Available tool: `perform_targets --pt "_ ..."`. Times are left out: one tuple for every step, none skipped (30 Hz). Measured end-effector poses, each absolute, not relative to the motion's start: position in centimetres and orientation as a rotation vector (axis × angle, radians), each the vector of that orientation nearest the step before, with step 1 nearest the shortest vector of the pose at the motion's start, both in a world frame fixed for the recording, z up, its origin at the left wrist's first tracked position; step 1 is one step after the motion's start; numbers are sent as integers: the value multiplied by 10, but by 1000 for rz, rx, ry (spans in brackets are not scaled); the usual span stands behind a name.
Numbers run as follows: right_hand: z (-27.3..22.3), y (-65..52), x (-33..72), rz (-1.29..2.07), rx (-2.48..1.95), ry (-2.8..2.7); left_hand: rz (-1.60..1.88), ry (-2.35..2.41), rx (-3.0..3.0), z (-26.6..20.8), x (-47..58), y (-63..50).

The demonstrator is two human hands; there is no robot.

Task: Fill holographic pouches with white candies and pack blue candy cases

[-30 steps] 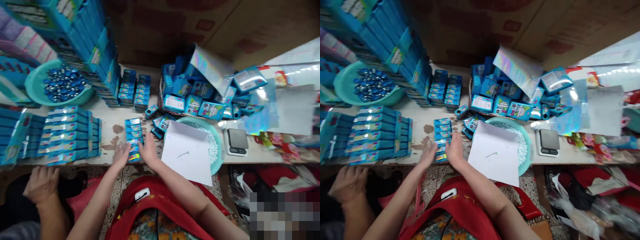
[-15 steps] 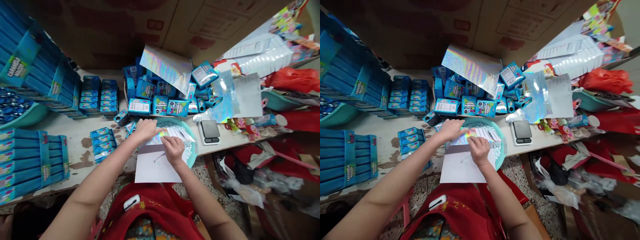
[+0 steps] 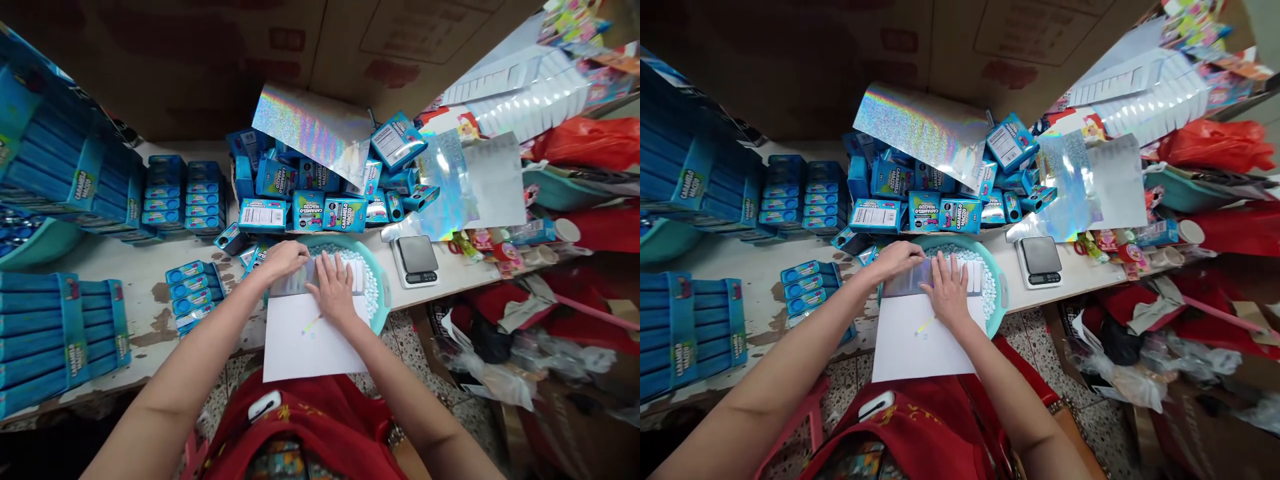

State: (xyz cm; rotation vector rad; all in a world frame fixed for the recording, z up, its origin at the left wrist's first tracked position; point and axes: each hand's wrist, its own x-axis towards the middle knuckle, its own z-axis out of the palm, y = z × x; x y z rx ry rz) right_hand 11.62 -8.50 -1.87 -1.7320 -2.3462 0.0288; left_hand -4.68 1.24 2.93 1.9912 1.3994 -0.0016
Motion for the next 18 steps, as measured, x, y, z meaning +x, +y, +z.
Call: perform_targets --pt "-22 -89 115 37 -1708 -2365 1 1406 1989 28 -48 13" --pt "-22 -93 115 42 -1674 -2364 3 1415 1990 27 -48 13" --pt "-20 -96 116 41 -1631 -2344 3 1425 1995 25 -49 13" --pt "-14 -99 118 38 -1583 -2306 1 1439 2005 22 -49 12" --pt "-6 -100 121 35 -1533 -2254 1 1451 2024 19 -48 12" --pt "4 -101 123 40 -1491 -2192 1 1459 2054 17 -48 11" --pt "17 -101 126 57 -1460 -2123 7 1460 2092 15 -47 9" --pt "31 -101 128 89 -1446 -2058 31 1462 2130 14 -46 7" --pt "45 -100 129 131 -1450 -1997 85 1471 2161 15 -45 4" --pt "58 -100 129 177 -1465 -1942 178 1484 2169 18 -46 -1" --pt "71 -101 128 225 -1489 -1892 314 1491 2143 24 -47 -7" --pt "82 -102 126 273 -1511 -1851 477 1467 2080 31 -50 -15" --pt "90 -104 123 325 -1527 -1821 635 1396 1985 40 -55 -24" --pt "97 -107 118 386 -1538 -1795 755 1291 1867 49 -61 -36" --pt "102 -110 111 454 -1543 -1767 822 1177 1743 58 -68 -49" --pt "104 -114 104 531 -1545 -1739 837 1087 1627 66 -75 -63" --pt "105 -118 95 616 -1545 -1709 815 1040 1524 72 -84 -77" --pt "103 -121 84 710 -1543 -1680 780 1039 1434 75 -95 -91"
